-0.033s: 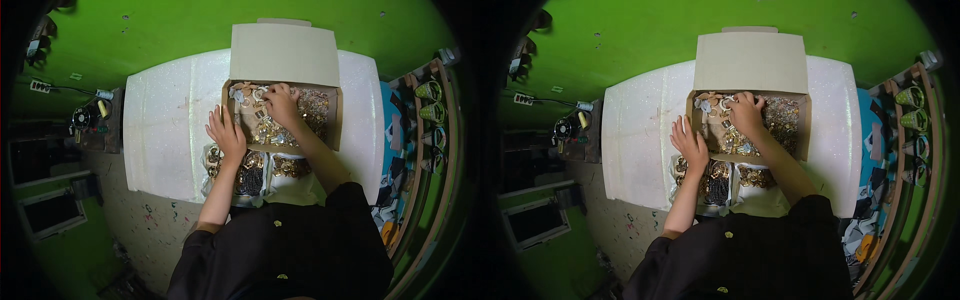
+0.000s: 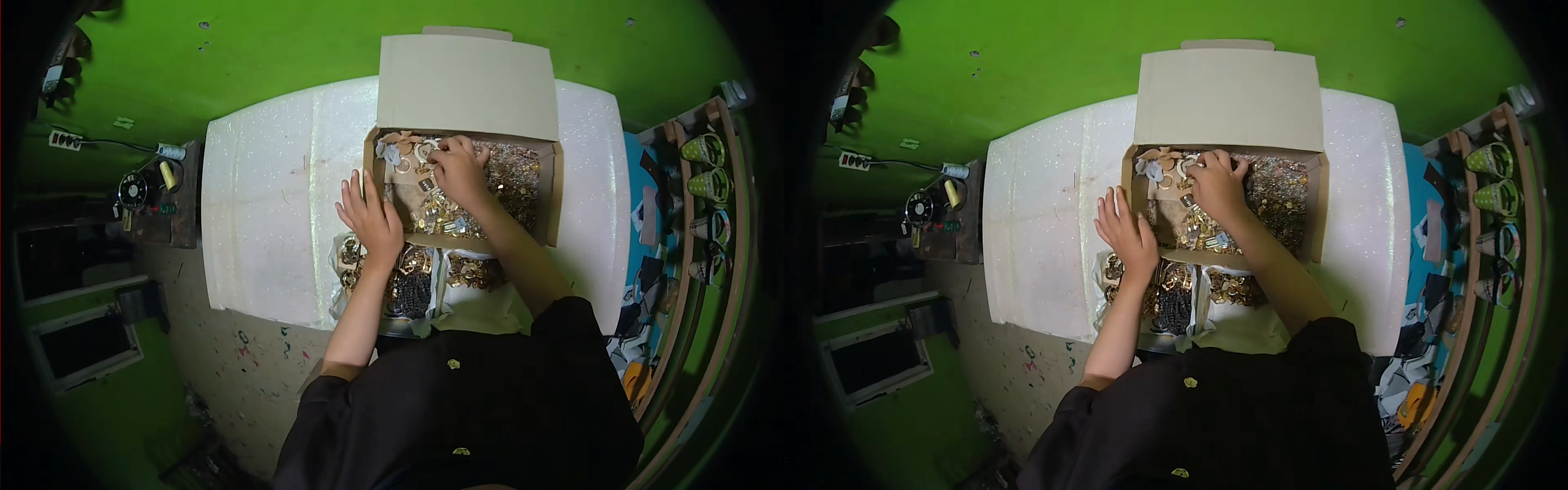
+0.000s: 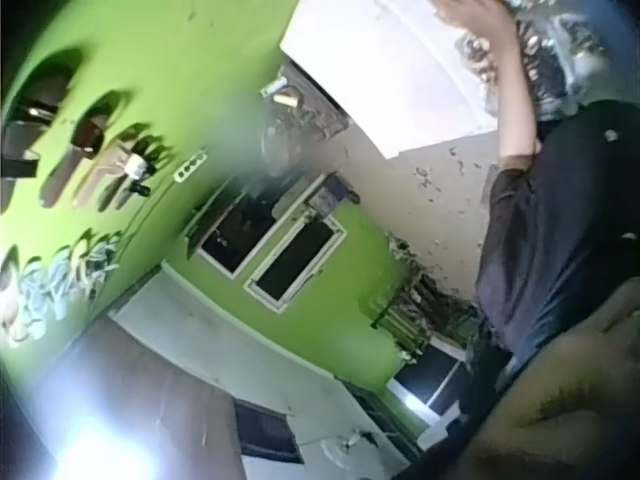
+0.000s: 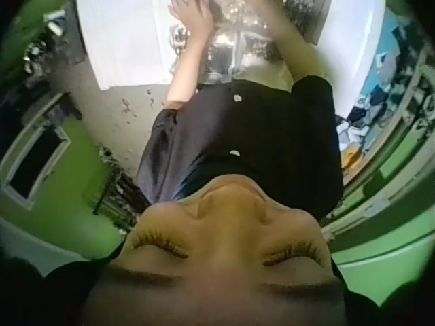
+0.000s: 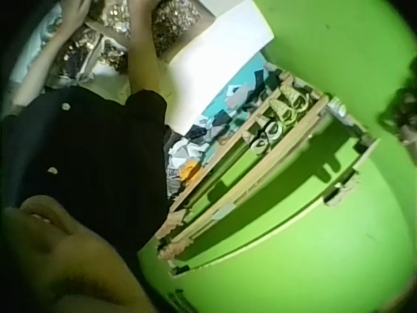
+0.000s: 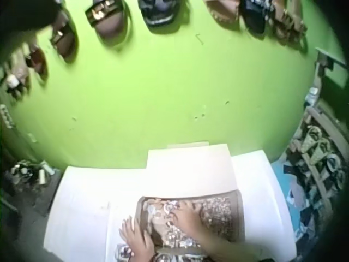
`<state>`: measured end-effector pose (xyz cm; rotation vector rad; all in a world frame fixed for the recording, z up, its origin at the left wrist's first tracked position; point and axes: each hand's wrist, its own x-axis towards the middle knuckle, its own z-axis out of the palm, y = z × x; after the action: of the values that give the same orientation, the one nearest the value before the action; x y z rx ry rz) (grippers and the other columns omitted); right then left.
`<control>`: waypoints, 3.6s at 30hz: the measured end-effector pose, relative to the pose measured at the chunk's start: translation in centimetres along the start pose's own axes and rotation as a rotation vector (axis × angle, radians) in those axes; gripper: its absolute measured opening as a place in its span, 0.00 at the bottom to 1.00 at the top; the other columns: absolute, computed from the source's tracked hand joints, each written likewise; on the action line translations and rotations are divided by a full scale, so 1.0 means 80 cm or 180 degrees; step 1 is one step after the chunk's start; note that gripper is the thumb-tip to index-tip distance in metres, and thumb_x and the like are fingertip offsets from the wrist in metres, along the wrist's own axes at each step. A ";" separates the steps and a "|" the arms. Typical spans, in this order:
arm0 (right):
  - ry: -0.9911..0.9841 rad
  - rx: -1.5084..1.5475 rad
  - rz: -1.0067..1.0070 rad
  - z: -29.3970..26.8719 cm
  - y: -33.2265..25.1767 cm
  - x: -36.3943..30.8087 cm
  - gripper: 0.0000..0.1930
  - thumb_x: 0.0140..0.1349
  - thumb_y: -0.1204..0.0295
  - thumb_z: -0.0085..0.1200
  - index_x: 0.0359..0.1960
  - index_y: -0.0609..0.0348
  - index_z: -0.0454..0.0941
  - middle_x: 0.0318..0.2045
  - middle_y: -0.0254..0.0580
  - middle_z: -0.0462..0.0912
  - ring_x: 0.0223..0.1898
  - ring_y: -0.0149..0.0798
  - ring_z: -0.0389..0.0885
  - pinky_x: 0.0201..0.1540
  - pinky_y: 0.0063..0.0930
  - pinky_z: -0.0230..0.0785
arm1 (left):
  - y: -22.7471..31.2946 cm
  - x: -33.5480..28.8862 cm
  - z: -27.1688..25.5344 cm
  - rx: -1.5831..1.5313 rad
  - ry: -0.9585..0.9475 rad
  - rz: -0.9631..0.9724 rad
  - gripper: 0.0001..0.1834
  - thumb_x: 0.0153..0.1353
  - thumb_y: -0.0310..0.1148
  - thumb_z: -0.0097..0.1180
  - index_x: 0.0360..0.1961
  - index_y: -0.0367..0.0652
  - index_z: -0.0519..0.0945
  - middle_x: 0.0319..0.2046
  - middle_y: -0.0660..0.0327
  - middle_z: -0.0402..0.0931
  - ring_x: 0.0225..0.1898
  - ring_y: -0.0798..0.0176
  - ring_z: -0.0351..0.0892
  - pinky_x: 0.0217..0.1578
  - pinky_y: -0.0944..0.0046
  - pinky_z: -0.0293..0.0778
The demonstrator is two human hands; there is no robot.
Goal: Sorting small metal shoe ornaments and buckles from a cardboard box into plastic containers.
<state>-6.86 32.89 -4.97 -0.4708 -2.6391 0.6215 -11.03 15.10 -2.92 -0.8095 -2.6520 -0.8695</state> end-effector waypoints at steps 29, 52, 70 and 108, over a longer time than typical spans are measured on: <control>-0.0720 0.0415 0.0506 -0.009 0.019 -0.026 0.04 0.43 0.66 0.63 0.21 0.49 0.82 0.43 0.31 0.74 0.56 0.41 0.61 0.59 0.62 0.35 | 0.037 0.013 -0.021 0.0711 -0.0694 -0.0018 0.19 0.50 0.37 0.56 0.47 0.56 0.78 0.64 0.48 0.51 0.66 0.40 0.45 0.55 0.24 0.35; 0.0416 -0.0073 0.0489 -0.089 -0.012 -0.101 0.05 0.49 0.66 0.61 0.28 0.46 0.83 0.46 0.32 0.75 0.56 0.41 0.64 0.55 0.61 0.40 | 0.018 0.071 0.005 0.0781 -0.1968 0.2208 0.04 0.47 0.34 0.59 0.25 0.50 0.83 0.64 0.55 0.54 0.68 0.50 0.46 0.63 0.35 0.38; 0.0521 0.0914 0.1162 -0.098 -0.037 -0.150 0.11 0.54 0.59 0.59 0.28 0.52 0.81 0.42 0.33 0.75 0.53 0.37 0.61 0.54 0.40 0.39 | -0.001 -0.071 -0.110 -0.0469 -0.1553 0.0179 0.11 0.55 0.45 0.58 0.27 0.50 0.80 0.66 0.47 0.49 0.68 0.41 0.39 0.58 0.34 0.21; 0.0873 0.0210 0.0643 -0.074 -0.108 -0.201 0.08 0.56 0.61 0.57 0.28 0.49 0.82 0.40 0.30 0.76 0.52 0.38 0.64 0.54 0.52 0.38 | -0.013 -0.130 -0.063 -0.0950 -0.0705 -0.0161 0.12 0.52 0.45 0.61 0.32 0.51 0.86 0.66 0.46 0.51 0.67 0.41 0.41 0.56 0.31 0.30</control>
<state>7.73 21.20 -0.60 -0.7525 -2.3232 0.6513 -2.84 6.85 -3.31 -0.9597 -2.7796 -1.2799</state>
